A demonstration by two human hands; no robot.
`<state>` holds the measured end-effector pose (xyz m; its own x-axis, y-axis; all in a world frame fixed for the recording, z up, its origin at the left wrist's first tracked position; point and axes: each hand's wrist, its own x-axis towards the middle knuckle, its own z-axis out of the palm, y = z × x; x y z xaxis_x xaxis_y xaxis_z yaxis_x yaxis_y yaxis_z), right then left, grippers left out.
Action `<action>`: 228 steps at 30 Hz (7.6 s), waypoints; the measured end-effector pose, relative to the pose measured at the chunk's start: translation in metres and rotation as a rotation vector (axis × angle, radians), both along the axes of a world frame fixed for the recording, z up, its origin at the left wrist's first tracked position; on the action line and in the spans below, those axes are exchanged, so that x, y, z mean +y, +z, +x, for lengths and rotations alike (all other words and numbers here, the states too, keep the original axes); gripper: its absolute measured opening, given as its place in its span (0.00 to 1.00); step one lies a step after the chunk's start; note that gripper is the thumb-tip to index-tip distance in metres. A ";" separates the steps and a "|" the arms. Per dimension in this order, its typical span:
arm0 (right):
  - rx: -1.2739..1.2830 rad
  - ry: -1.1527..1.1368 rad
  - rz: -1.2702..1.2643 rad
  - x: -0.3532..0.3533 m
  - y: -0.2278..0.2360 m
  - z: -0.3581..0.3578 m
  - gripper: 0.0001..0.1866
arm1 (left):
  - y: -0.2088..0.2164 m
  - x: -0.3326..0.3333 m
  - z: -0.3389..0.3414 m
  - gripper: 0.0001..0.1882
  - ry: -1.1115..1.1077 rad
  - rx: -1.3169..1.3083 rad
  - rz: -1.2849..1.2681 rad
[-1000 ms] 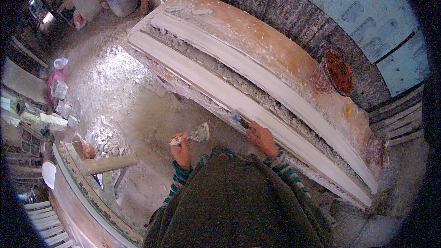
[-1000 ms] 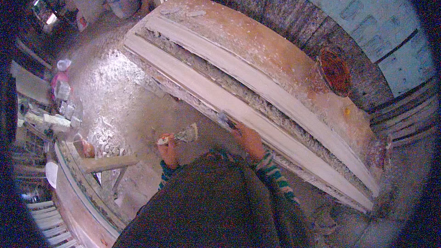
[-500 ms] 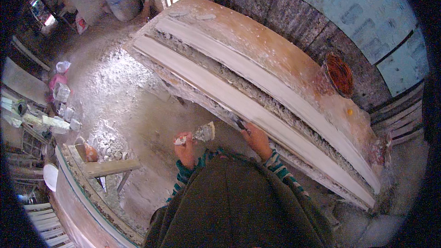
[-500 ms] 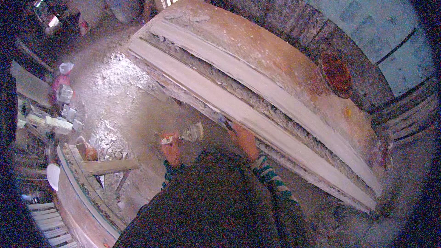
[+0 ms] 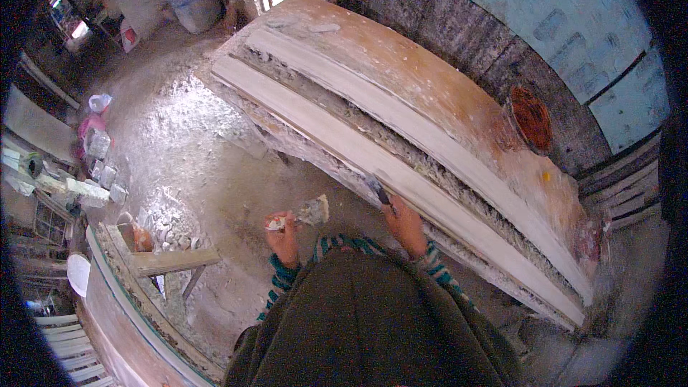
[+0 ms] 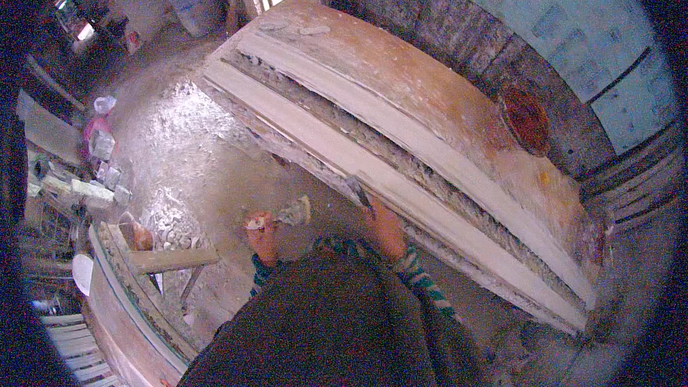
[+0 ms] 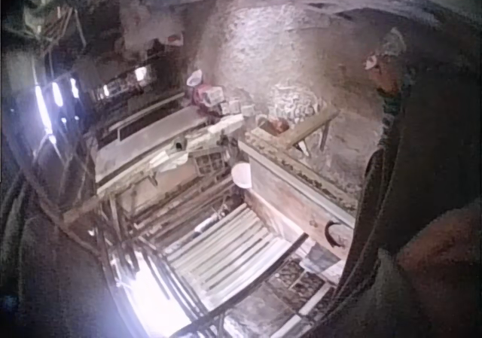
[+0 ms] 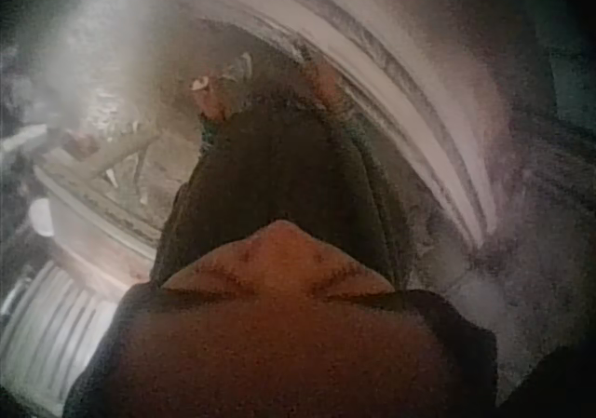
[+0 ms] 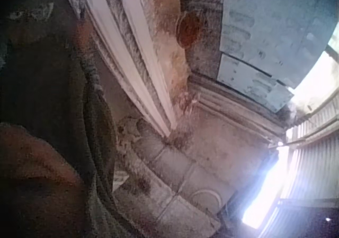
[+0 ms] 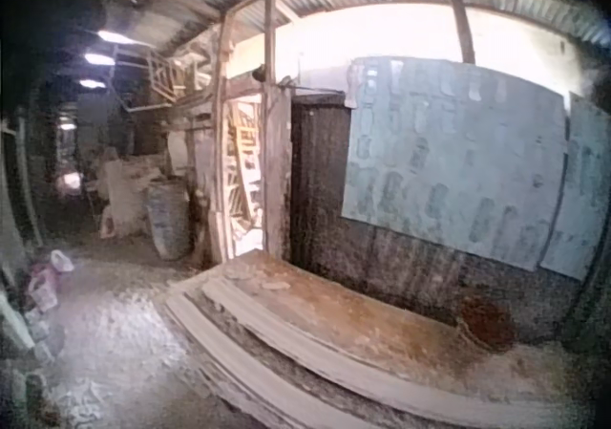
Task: The person scrapes plaster from a long wooden board using a metal scraper. They repeatedly remove chunks of plaster, occasionally pause to reposition the board, and continue scraping along its length.
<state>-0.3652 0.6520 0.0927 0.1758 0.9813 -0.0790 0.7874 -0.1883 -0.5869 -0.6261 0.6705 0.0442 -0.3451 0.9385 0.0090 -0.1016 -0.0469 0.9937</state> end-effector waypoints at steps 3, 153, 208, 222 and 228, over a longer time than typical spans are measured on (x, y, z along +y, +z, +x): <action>0.047 -0.003 -0.009 0.003 0.001 0.005 0.20 | -0.002 0.000 0.002 0.10 0.036 -0.057 0.016; 0.233 0.068 -0.065 0.120 -0.027 -0.074 0.19 | 0.068 0.282 -0.177 0.08 0.279 0.299 0.306; 0.022 0.282 0.124 0.235 -0.005 -0.182 0.18 | -0.001 0.225 -0.231 0.13 0.268 -0.084 -0.022; 0.144 0.004 0.026 0.202 -0.015 -0.157 0.20 | 0.029 0.228 -0.141 0.11 -0.064 -0.012 -0.027; 0.103 0.161 -0.113 0.216 0.019 -0.155 0.22 | 0.048 0.219 -0.149 0.12 0.040 -0.065 -0.060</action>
